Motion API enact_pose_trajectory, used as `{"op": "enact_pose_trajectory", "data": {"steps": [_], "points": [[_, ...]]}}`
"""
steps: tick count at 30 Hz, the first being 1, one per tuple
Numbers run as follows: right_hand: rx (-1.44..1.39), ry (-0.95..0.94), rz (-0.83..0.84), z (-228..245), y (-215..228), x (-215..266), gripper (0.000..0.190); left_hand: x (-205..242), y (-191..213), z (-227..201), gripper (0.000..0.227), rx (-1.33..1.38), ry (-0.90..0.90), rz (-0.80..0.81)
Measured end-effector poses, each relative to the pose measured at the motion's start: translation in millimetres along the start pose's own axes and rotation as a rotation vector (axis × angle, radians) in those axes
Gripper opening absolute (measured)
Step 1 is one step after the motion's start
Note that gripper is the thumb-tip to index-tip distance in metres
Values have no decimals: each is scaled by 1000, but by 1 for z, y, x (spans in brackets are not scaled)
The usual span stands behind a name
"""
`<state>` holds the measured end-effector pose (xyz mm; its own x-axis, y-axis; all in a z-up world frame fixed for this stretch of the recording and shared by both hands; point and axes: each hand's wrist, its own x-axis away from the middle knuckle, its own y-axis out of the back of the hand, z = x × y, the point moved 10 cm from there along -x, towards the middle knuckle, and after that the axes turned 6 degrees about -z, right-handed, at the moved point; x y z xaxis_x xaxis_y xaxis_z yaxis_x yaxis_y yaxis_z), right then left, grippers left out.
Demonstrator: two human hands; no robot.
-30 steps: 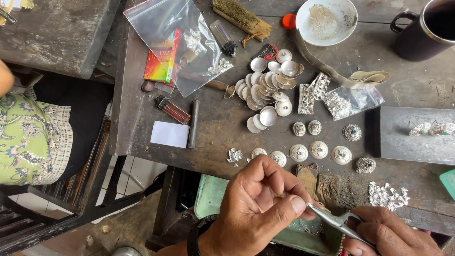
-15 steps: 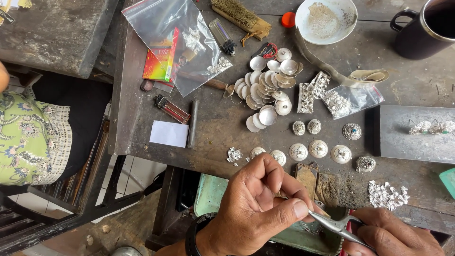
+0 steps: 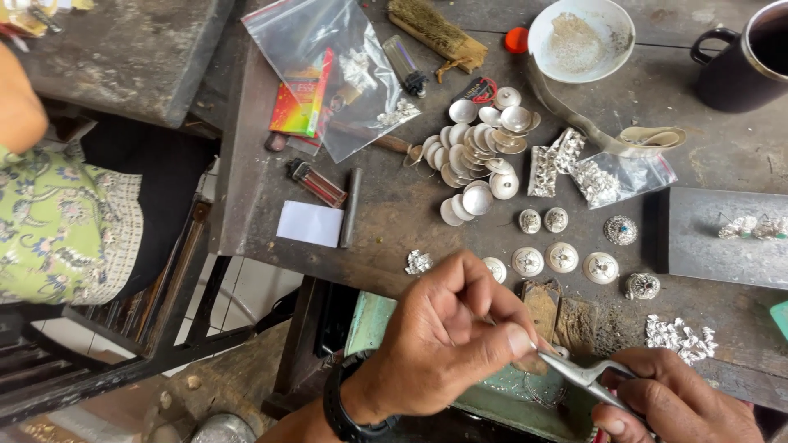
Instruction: Assembling and manipulating small silver jewelry components using pliers on a workbench.
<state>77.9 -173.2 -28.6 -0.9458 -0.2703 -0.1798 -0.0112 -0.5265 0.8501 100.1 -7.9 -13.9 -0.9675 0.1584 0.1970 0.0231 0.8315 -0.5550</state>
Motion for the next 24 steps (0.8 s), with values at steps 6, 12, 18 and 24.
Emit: {"op": "enact_pose_trajectory", "data": {"steps": [6,12,18,24], "points": [[-161,82,-287,-6,16,9,31,8,14,-87,15,-957,-509,-141],[-205,-14,-190,-53,5,22,30,5,47,-88,17,-1389,-419,-291],[-227,-402,243,-303,-99,44,47,3,49,-81,17,-1537,-445,-247],[-579,-332,-338,-180,-40,53,40,-3,57,-78,18,-1503,-417,-260]]}}
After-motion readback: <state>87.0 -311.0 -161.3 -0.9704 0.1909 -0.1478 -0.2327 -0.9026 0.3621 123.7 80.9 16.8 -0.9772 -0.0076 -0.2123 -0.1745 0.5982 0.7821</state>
